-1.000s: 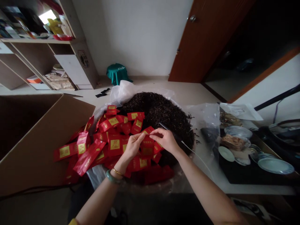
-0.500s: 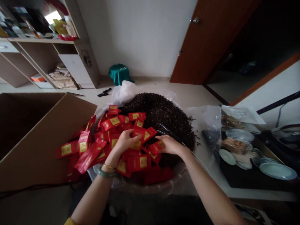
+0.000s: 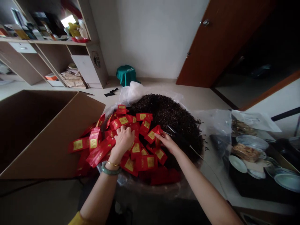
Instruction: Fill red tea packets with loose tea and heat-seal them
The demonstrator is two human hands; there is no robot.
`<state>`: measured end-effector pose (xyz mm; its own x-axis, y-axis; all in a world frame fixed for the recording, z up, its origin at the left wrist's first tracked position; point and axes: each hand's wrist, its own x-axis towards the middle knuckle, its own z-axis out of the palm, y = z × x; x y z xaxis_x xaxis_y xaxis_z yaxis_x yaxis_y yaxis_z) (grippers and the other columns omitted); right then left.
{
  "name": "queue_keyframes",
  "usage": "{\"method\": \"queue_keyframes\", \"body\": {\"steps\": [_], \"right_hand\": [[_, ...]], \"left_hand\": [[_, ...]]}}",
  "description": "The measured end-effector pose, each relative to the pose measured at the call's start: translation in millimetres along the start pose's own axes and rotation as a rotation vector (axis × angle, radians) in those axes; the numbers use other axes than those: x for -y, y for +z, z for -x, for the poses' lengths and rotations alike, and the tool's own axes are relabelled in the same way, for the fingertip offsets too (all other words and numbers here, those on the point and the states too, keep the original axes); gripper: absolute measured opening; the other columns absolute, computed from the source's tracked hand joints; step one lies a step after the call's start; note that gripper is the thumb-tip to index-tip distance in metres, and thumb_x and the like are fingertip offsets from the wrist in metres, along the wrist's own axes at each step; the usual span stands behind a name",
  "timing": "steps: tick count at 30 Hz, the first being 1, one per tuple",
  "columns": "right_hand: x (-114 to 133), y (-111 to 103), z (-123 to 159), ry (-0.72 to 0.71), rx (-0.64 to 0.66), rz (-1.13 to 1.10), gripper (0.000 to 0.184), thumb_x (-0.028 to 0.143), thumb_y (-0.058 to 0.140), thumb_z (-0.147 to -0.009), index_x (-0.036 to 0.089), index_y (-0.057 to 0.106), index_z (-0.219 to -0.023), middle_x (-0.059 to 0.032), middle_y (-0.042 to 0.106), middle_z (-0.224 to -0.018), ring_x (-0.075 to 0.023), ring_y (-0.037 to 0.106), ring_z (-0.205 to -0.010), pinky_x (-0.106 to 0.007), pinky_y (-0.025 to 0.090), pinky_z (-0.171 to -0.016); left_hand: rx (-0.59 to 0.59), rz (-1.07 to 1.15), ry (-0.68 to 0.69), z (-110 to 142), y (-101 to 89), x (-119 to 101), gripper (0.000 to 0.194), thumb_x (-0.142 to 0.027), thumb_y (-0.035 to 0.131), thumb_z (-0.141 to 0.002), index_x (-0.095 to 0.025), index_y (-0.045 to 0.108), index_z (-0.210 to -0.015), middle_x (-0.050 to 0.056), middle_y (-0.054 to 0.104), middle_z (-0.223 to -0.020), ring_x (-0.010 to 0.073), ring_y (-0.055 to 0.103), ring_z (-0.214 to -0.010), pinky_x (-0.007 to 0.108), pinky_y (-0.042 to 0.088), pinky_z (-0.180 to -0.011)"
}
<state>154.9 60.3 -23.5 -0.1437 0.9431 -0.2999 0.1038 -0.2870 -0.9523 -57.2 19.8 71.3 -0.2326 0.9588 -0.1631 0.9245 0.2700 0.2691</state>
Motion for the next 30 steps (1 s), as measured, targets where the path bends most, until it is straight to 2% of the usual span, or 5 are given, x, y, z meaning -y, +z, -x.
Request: {"method": "queue_keyframes", "body": {"steps": [7,15,23,26,30], "right_hand": [[1.5,44.8,-24.0,-0.049,-0.077,-0.045,0.049,0.047,0.078,-0.057,0.02,0.064,-0.095,-0.0049,0.072,-0.097,-0.0202,0.066,-0.089,-0.033,0.051,-0.082],[2.1,47.7,-22.4,-0.295,-0.271,0.185,0.042,0.046,0.076,-0.055,0.018,0.065,-0.085,-0.0055,0.069,-0.091,-0.0239,0.062,-0.088,-0.037,0.048,-0.085],[-7.7,59.8,-7.2,-0.175,-0.383,-0.226,0.123,0.033,0.085,-0.045,0.025,0.015,-0.146,-0.0059,0.066,-0.112,-0.0245,0.065,-0.097,-0.04,0.056,-0.082],[-6.9,61.2,-0.3,-0.161,-0.385,-0.339,0.107,0.029,0.085,-0.045,0.025,0.032,-0.138,-0.0035,0.071,-0.101,-0.0233,0.068,-0.09,-0.039,0.058,-0.078],[-5.6,57.6,6.2,-0.02,-0.275,-0.438,0.054,0.036,0.081,-0.051,0.019,0.061,-0.098,-0.0055,0.073,-0.085,-0.0262,0.07,-0.084,-0.04,0.059,-0.075]], "left_hand": [[-0.056,0.028,0.092,-6.7,22.8,5.9,0.034,-0.04,0.046,-0.089,-0.019,0.062,-0.111,0.016,0.049,-0.124,0.0324,0.046,-0.113,0.045,0.045,-0.086],[-0.21,0.054,0.051,-4.6,35.9,6.5,0.032,-0.038,0.046,-0.089,-0.019,0.065,-0.106,0.013,0.054,-0.126,0.0366,0.036,-0.125,0.049,0.039,-0.095],[-0.37,0.095,-0.029,30.2,0.5,56.4,0.09,-0.065,0.057,-0.072,-0.019,0.028,-0.144,0.018,0.019,-0.153,0.0436,0.015,-0.139,0.059,0.026,-0.105],[-0.222,0.148,-0.156,36.1,-12.3,100.2,0.107,-0.071,0.059,-0.065,-0.018,0.018,-0.147,0.023,0.018,-0.153,0.0463,0.021,-0.137,0.059,0.032,-0.1],[-0.001,0.092,-0.038,37.7,-15.0,124.4,0.121,-0.068,0.069,-0.055,-0.018,0.013,-0.149,0.025,0.017,-0.152,0.0465,0.023,-0.136,0.053,0.037,-0.099]]}}
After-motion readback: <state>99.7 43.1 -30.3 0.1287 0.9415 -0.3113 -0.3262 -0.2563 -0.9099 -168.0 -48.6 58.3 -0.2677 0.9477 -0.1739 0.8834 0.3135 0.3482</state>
